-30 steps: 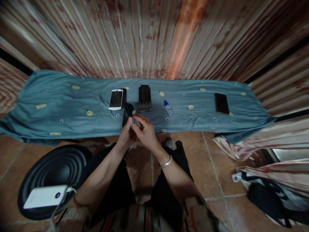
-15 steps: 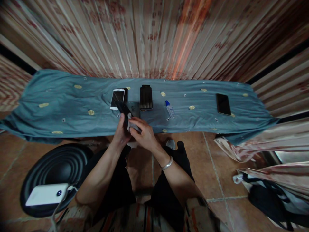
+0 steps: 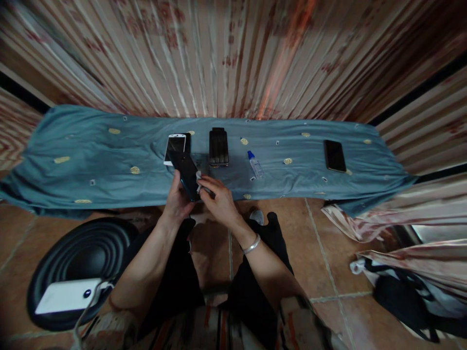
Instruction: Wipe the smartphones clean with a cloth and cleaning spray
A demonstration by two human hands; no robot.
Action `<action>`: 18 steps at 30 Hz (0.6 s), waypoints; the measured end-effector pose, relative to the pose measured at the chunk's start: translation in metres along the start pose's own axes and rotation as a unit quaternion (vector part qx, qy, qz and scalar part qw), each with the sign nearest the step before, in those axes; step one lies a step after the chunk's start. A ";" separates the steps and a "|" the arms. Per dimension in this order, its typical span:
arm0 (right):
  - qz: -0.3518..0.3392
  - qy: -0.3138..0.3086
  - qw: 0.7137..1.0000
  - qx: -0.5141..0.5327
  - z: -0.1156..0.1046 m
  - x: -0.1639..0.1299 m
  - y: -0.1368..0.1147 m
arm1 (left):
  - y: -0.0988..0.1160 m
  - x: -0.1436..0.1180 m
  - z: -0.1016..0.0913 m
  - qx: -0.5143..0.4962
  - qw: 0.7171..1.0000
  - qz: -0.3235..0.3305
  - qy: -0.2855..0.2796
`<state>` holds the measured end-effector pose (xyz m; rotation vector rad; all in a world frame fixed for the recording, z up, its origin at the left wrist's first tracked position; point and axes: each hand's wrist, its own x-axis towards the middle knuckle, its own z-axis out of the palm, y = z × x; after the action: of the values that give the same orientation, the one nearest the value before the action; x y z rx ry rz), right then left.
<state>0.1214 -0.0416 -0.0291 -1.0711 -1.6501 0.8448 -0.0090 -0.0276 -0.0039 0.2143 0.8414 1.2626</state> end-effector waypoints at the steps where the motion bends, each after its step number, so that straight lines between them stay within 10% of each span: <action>1: -0.003 0.005 1.000 -0.007 0.001 0.000 0.001 | 0.000 0.000 0.000 -0.002 1.000 0.001 -0.001; 18: -0.083 -0.015 0.993 -0.080 -0.002 -0.001 -0.013 | -0.026 -0.009 0.003 -0.002 1.000 -0.013 -0.013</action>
<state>0.1197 -0.0471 -0.0170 -1.0172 -1.8288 0.6302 0.0116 -0.0437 -0.0130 0.2147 0.8169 1.2357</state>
